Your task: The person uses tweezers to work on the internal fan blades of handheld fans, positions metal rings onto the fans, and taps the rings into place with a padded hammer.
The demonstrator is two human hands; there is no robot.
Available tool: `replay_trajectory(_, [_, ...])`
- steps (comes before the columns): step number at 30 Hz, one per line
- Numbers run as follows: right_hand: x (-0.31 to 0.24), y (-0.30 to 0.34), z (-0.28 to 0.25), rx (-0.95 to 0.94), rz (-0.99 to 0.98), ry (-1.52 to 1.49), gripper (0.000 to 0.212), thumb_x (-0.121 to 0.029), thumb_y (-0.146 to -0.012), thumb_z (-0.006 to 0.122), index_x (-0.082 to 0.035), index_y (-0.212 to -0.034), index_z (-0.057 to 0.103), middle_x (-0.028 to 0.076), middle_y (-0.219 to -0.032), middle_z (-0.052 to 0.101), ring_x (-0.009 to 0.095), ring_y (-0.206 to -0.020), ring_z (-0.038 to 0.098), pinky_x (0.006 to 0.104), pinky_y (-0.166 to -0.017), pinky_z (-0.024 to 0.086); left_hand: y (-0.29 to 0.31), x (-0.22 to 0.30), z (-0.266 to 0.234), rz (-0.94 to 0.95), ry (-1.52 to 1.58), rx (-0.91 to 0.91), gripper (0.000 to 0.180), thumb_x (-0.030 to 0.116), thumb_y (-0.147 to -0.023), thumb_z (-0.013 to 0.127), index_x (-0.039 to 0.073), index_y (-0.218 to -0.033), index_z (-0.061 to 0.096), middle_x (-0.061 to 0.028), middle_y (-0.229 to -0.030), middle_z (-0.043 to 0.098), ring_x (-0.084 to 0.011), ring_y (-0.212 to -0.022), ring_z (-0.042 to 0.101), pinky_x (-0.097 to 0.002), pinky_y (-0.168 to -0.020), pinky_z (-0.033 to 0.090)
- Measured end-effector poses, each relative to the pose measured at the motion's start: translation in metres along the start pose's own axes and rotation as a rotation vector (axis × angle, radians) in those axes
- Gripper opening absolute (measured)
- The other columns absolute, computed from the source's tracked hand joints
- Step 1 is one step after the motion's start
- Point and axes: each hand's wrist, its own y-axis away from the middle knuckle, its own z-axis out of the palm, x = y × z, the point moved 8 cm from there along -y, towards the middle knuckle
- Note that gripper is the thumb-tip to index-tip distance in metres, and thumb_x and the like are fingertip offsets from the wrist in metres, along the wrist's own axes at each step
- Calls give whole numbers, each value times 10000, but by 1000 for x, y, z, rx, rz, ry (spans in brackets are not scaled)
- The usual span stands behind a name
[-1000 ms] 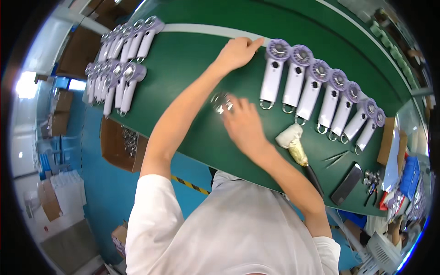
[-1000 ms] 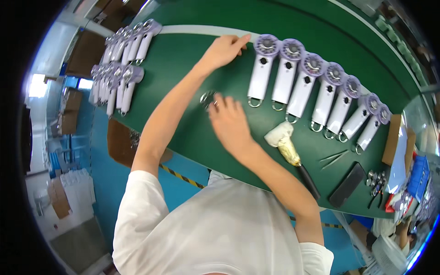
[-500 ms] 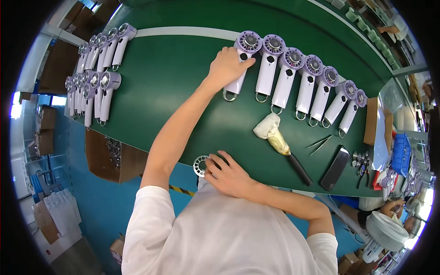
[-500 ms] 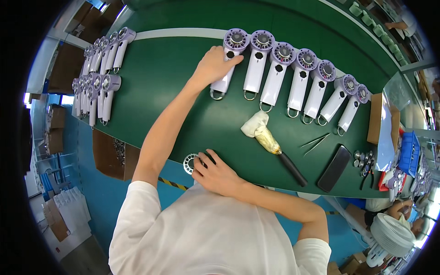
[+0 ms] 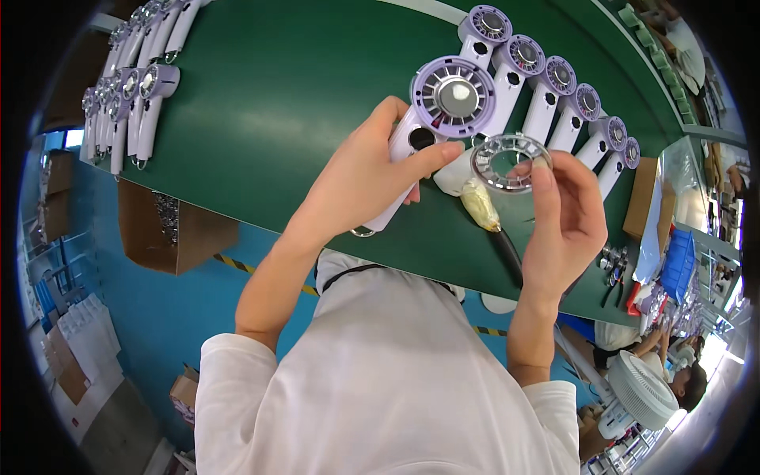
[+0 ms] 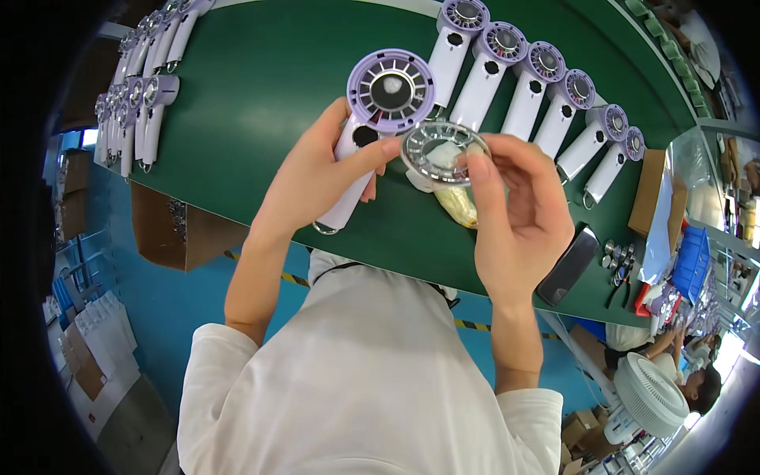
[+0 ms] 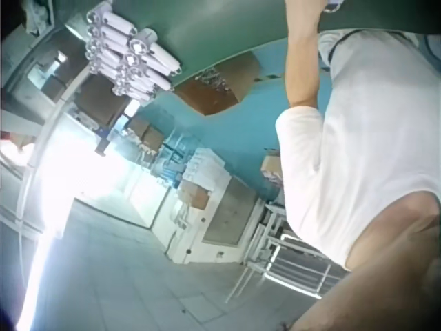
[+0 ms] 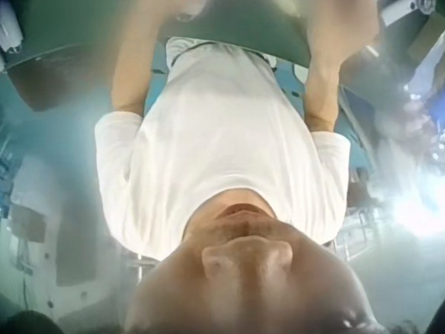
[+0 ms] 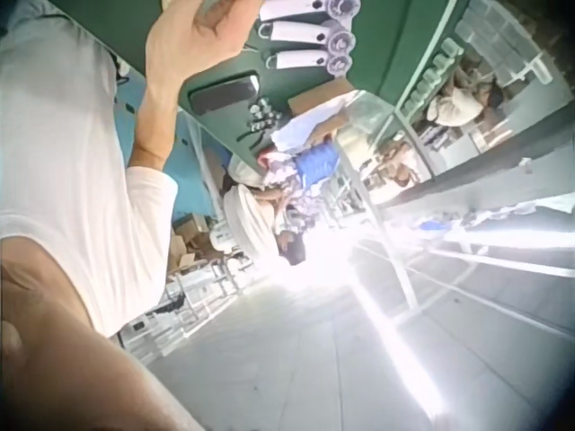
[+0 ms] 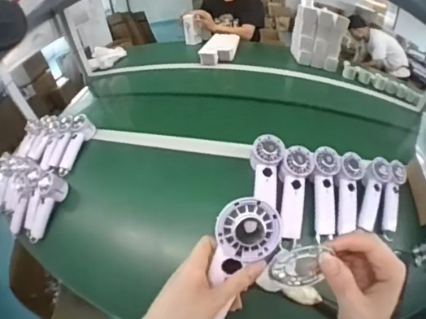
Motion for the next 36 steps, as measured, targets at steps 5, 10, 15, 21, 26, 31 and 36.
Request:
replay_trajectory(5, [-5, 0, -10, 78, -72, 2, 192, 53, -935, 622, 81, -1124, 613, 130, -976, 698, 151, -878, 679, 266, -818, 548, 13, -8, 8, 51, 36, -39, 480, 378, -902, 729, -13, -1072, 509, -57, -778, 641, -98, -574, 588, -256, -519, 474])
replay_trajectory(10, [-1, 5, -25, 171, -84, 85, 177, 2, -948, 628, 69, -1112, 629, 120, -916, 711, 142, -827, 678, 256, -784, 544, 18, -11, 8, 75, 154, -59, 406, 322, -937, 677, -17, -1068, 496, -51, -763, 615, -99, -565, 571, -267, -507, 457])
replay_trajectory(15, [4, 10, -35, 196, -79, 96, 197, -20, -964, 611, 74, -1137, 624, 128, -933, 705, 156, -834, 674, 265, -788, 535, 18, -15, 9, 87, 177, -86, 351, 293, -954, 639, -14, -1046, 497, -37, -736, 586, -94, -556, 554, -269, -498, 440])
replay_trajectory(21, [9, 12, -40, 247, -45, 80, 223, -25, -976, 591, 95, -1163, 606, 151, -942, 698, 177, -835, 668, 283, -796, 535, 19, -18, 11, 90, 250, -52, 345, 320, -968, 618, -2, -989, 496, -33, -695, 558, -87, -540, 527, -263, -496, 433])
replay_trajectory(26, [11, 12, -39, 244, -43, 68, 226, -23, -976, 588, 100, -1166, 601, 157, -942, 696, 182, -834, 669, 289, -795, 538, 21, -16, 8, 145, 235, -29, 330, 321, -979, 585, 8, -951, 485, -41, -675, 556, -91, -525, 520, -269, -486, 425])
replay_trajectory(31, [5, 13, -32, 205, -42, 55, 227, -26, -974, 589, 91, -1168, 601, 154, -940, 695, 197, -832, 675, 309, -799, 541, 20, -20, 10, 92, 227, -32, 317, 307, -963, 586, 7, -933, 484, -52, -679, 568, -101, -516, 525, -275, -481, 424])
replay_trajectory(36, [-5, 8, -20, 135, -64, -57, 177, 10, -939, 632, 64, -1107, 634, 134, -940, 695, 188, -806, 690, 284, -750, 563, 16, -22, 11, 36, 230, -34, 332, 320, -952, 598, 7, -941, 490, -54, -703, 584, -103, -527, 541, -279, -485, 432])
